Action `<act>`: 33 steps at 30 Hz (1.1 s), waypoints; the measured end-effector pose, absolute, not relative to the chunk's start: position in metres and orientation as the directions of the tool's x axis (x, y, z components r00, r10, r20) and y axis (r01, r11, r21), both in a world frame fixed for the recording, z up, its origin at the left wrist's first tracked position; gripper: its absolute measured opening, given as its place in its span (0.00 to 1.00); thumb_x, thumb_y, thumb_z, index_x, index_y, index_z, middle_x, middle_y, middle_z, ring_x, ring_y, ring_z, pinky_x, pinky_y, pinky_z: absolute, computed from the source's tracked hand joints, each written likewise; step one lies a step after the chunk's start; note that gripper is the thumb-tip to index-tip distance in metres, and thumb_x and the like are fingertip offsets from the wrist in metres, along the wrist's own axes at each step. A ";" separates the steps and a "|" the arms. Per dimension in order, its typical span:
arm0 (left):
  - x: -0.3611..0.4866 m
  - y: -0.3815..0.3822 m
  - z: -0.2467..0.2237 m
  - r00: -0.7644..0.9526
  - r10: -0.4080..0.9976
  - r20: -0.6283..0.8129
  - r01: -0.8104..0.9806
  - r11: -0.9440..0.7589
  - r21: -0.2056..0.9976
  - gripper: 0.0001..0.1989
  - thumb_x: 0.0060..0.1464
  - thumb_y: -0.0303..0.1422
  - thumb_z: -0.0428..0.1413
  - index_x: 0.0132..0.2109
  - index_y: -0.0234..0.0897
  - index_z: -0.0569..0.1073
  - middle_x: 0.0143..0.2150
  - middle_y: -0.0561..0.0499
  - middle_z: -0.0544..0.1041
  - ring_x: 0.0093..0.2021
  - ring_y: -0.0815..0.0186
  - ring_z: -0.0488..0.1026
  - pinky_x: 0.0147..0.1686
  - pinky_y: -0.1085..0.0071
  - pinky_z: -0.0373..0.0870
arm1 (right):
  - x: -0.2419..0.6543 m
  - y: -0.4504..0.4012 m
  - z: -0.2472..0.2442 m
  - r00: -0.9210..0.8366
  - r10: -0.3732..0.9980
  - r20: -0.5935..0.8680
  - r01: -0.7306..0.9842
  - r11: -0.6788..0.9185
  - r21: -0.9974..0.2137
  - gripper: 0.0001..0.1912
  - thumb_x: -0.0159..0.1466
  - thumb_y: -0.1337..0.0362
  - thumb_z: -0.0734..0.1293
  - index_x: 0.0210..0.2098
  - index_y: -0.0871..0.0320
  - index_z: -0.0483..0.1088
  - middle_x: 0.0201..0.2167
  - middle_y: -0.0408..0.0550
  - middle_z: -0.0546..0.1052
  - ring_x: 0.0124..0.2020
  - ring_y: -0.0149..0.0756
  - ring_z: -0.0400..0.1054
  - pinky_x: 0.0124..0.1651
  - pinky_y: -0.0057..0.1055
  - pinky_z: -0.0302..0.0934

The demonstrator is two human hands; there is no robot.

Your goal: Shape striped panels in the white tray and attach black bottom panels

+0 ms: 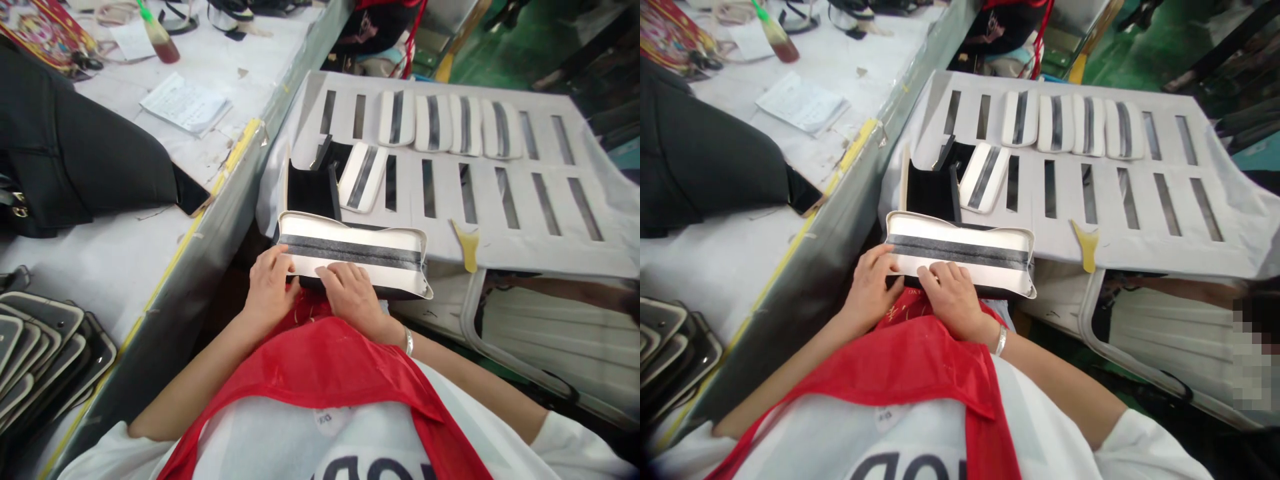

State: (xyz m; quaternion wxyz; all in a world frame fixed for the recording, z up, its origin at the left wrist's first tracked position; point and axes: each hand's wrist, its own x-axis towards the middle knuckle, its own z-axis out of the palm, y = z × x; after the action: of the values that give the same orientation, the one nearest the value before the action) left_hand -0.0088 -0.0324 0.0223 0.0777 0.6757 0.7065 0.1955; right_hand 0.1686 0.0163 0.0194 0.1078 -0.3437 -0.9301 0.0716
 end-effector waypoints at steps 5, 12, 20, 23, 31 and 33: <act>-0.009 -0.035 0.022 -0.115 0.973 0.201 0.900 0.017 0.436 0.17 0.53 0.30 0.53 0.51 0.38 0.67 0.63 0.40 0.57 0.62 0.51 0.56 0.57 0.50 0.60 | 0.172 0.014 0.016 -0.893 0.422 0.158 0.405 0.905 -0.130 0.16 0.68 0.68 0.57 0.52 0.66 0.66 0.40 0.57 0.71 0.41 0.43 0.61 0.39 0.40 0.57; -0.015 -0.035 0.005 -0.138 0.983 0.121 0.860 0.058 0.507 0.24 0.57 0.37 0.51 0.60 0.39 0.61 0.64 0.38 0.56 0.64 0.46 0.53 0.60 0.46 0.57 | 0.248 0.015 0.008 -0.891 0.393 0.227 0.401 0.916 -0.009 0.18 0.68 0.69 0.56 0.56 0.65 0.63 0.50 0.55 0.71 0.53 0.42 0.61 0.53 0.41 0.60; -0.006 -0.024 0.029 0.065 0.983 0.174 0.966 -0.105 0.236 0.25 0.58 0.34 0.48 0.62 0.44 0.57 0.66 0.40 0.54 0.64 0.40 0.53 0.57 0.37 0.54 | 0.284 0.018 0.004 -0.779 0.561 0.280 0.550 0.826 -0.125 0.16 0.66 0.59 0.61 0.53 0.53 0.68 0.56 0.50 0.68 0.58 0.42 0.59 0.62 0.49 0.50; 0.034 0.011 0.050 0.309 0.919 0.246 0.919 -0.355 0.173 0.23 0.58 0.31 0.49 0.61 0.39 0.60 0.61 0.40 0.64 0.62 0.48 0.60 0.60 0.43 0.51 | 0.299 0.054 0.020 -0.592 0.740 0.319 0.663 0.673 -0.329 0.17 0.65 0.59 0.63 0.52 0.55 0.68 0.54 0.54 0.69 0.56 0.41 0.61 0.63 0.49 0.49; 0.129 0.143 0.028 0.457 0.889 -0.027 0.787 -0.390 0.478 0.17 0.50 0.27 0.52 0.48 0.31 0.74 0.45 0.43 0.76 0.46 0.58 0.73 0.49 0.63 0.69 | 0.323 0.152 0.008 -0.278 0.960 0.026 0.645 0.207 -0.736 0.13 0.56 0.69 0.68 0.41 0.60 0.73 0.41 0.51 0.75 0.43 0.38 0.68 0.50 0.36 0.61; 0.128 0.153 0.023 0.436 0.889 -0.142 0.774 -0.290 0.563 0.16 0.48 0.28 0.52 0.44 0.33 0.76 0.42 0.46 0.78 0.43 0.59 0.74 0.46 0.65 0.70 | 0.315 0.156 0.003 -0.253 0.962 -0.098 0.609 0.080 -0.789 0.12 0.54 0.72 0.67 0.38 0.60 0.74 0.37 0.48 0.76 0.39 0.35 0.69 0.45 0.32 0.62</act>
State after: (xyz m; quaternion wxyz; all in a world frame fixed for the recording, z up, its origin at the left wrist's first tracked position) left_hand 0.1281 0.1534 0.0226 0.2880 0.7968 0.5218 0.0995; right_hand 0.3154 0.1557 0.0027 0.2346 -0.5642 -0.6964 0.3763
